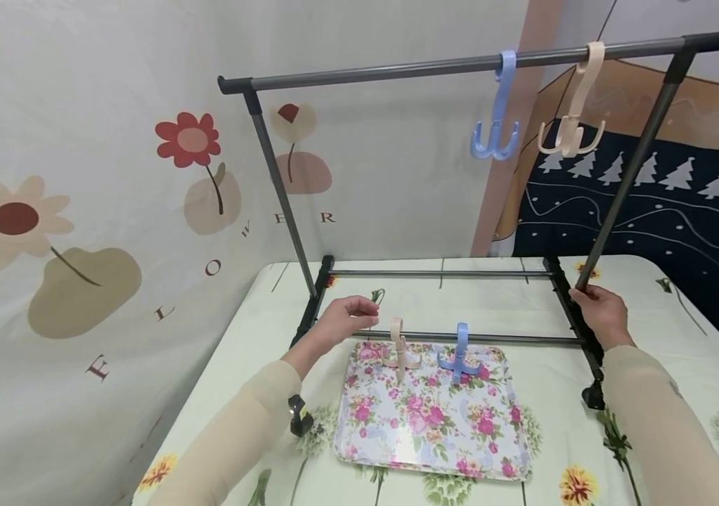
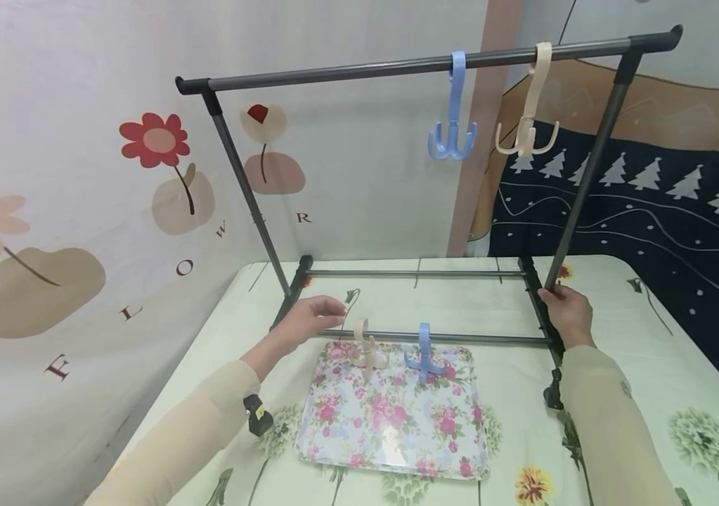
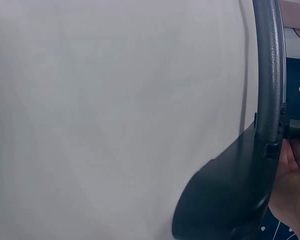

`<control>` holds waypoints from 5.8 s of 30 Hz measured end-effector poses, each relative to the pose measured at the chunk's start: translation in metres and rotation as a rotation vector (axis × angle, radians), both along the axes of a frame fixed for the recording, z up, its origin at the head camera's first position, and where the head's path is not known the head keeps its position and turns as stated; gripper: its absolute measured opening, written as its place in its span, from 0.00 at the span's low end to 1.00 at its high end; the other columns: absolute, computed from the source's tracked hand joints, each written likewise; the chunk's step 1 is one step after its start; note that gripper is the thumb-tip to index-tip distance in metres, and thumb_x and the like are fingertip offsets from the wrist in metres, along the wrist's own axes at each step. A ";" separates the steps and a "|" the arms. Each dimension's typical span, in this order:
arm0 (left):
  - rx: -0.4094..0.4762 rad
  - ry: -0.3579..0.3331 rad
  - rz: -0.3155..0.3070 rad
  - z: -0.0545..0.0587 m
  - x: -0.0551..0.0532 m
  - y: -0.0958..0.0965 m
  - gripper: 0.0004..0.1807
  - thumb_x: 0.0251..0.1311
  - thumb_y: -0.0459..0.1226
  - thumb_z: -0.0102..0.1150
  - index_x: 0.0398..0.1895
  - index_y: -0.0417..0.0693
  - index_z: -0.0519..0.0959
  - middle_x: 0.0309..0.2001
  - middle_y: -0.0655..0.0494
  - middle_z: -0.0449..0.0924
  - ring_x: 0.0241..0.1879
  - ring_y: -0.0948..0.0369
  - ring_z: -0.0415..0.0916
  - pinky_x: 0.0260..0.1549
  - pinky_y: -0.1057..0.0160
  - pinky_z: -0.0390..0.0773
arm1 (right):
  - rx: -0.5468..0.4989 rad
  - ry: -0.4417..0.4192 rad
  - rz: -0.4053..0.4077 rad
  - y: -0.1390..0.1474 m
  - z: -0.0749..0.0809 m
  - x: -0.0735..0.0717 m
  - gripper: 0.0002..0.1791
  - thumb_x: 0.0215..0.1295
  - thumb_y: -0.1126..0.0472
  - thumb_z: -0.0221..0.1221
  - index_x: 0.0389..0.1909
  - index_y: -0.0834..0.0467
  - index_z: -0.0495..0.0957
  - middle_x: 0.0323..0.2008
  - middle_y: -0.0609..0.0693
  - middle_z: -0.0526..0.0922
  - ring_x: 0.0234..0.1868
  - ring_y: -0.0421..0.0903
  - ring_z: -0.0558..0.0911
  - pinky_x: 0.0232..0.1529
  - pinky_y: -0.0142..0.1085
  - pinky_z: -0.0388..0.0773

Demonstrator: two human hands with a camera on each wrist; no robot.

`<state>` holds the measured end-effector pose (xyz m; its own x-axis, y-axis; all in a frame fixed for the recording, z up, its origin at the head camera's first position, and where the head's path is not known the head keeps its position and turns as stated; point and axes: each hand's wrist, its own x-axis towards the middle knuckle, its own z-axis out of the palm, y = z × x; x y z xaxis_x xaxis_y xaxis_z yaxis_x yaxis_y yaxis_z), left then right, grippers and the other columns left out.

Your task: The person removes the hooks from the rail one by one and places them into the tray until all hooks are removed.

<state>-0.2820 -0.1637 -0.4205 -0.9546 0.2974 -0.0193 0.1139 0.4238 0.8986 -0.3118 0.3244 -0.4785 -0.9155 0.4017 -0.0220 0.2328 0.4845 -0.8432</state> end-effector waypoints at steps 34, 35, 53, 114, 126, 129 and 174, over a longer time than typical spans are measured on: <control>0.141 0.207 0.425 0.067 -0.049 -0.087 0.26 0.67 0.49 0.61 0.60 0.42 0.74 0.54 0.49 0.76 0.55 0.55 0.73 0.58 0.56 0.71 | 0.271 -0.027 0.116 0.011 0.082 0.034 0.35 0.77 0.45 0.46 0.63 0.75 0.68 0.61 0.74 0.70 0.60 0.71 0.69 0.54 0.62 0.70; 0.143 0.217 0.445 0.069 -0.049 -0.088 0.26 0.67 0.50 0.61 0.60 0.42 0.74 0.53 0.50 0.76 0.54 0.56 0.73 0.58 0.56 0.71 | 0.283 -0.018 0.113 0.011 0.086 0.035 0.34 0.77 0.45 0.46 0.63 0.74 0.69 0.60 0.74 0.71 0.59 0.71 0.70 0.52 0.61 0.71; 0.190 0.263 0.601 0.091 -0.069 -0.098 0.28 0.65 0.49 0.63 0.64 0.46 0.72 0.57 0.51 0.75 0.59 0.56 0.69 0.61 0.57 0.67 | 0.289 0.109 0.058 0.007 0.163 0.045 0.37 0.75 0.39 0.44 0.64 0.69 0.70 0.61 0.72 0.72 0.61 0.68 0.70 0.55 0.62 0.68; 0.233 0.270 0.691 0.096 -0.083 -0.053 0.16 0.69 0.42 0.60 0.54 0.43 0.75 0.53 0.50 0.80 0.54 0.57 0.75 0.57 0.58 0.71 | 0.031 0.407 -0.156 -0.083 0.322 -0.004 0.23 0.69 0.48 0.57 0.62 0.51 0.77 0.50 0.40 0.77 0.54 0.36 0.74 0.62 0.37 0.70; 0.222 0.273 0.657 0.093 -0.082 -0.048 0.16 0.70 0.42 0.59 0.54 0.44 0.75 0.53 0.51 0.79 0.54 0.57 0.74 0.58 0.55 0.70 | -0.021 0.407 -0.187 -0.080 0.321 -0.005 0.19 0.71 0.50 0.58 0.60 0.48 0.79 0.50 0.38 0.81 0.48 0.32 0.74 0.62 0.32 0.68; 0.222 0.274 0.662 0.093 -0.082 -0.049 0.16 0.70 0.42 0.59 0.54 0.44 0.75 0.52 0.51 0.80 0.54 0.57 0.74 0.58 0.55 0.70 | -0.017 0.418 -0.183 -0.080 0.322 -0.004 0.19 0.71 0.50 0.58 0.60 0.49 0.80 0.52 0.40 0.82 0.48 0.32 0.75 0.62 0.31 0.68; 0.203 0.277 0.677 0.090 -0.083 -0.051 0.15 0.69 0.42 0.60 0.52 0.43 0.76 0.52 0.50 0.81 0.54 0.56 0.75 0.58 0.55 0.70 | 0.085 0.471 -0.171 -0.085 0.347 0.006 0.23 0.69 0.47 0.57 0.61 0.51 0.78 0.61 0.46 0.78 0.61 0.39 0.77 0.61 0.35 0.68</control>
